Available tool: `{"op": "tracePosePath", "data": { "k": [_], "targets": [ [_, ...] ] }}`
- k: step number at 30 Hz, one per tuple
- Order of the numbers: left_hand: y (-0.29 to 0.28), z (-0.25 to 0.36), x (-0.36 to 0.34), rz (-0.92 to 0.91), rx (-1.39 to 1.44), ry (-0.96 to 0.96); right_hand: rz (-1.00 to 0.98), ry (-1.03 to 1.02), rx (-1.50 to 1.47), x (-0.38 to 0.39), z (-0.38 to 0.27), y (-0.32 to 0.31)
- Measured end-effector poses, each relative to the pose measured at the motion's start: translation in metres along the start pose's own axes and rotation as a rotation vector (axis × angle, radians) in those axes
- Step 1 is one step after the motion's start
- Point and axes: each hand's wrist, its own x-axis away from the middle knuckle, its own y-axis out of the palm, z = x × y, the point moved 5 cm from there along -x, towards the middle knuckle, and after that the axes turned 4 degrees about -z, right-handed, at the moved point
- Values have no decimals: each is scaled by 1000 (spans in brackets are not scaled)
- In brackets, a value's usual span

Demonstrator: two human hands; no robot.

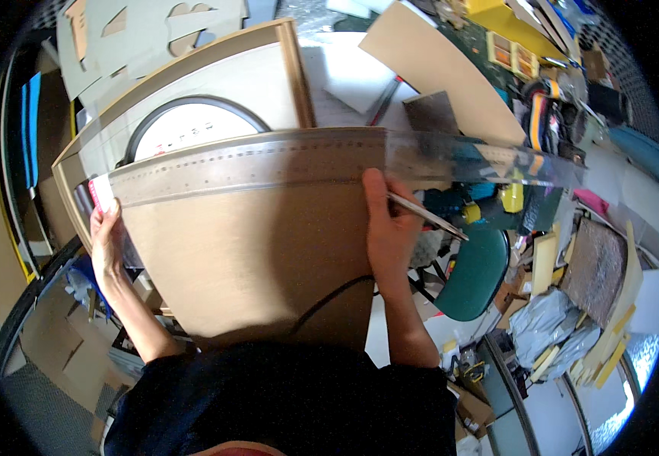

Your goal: The person marks a curved line on a rectangular board using a ruler and pen, then cuts the board with a bandsaw. After cutting, they use a chisel to smooth the curved edge and inspect the finished piece.

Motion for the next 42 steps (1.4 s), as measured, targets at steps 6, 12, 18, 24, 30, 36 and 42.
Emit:
{"op": "tracePosePath", "data": {
  "k": [6, 12, 18, 24, 30, 36, 42],
  "targets": [
    [14, 15, 6, -50, 25, -33, 12, 17, 43, -1, 4, -5],
    [18, 20, 4, -41, -8, -38, 188, 51, 370, 9, -15, -41],
    [25, 21, 6, -133, 57, -27, 213, -505, 99, 19, -75, -66],
    [20, 15, 0, -92, 10, -51, -505, -103, -896, 0, -99, 8],
    [11, 10, -1, -62, -18, -59, -796, 19, -1289, -18, -92, 44],
    [15, 12, 2, -28, -31, -49, -860, 24, -1320, -15, -98, 53],
    [15, 12, 1, -35, -28, -50, -879, 38, -1329, -15, -101, 57]
  ]
}}
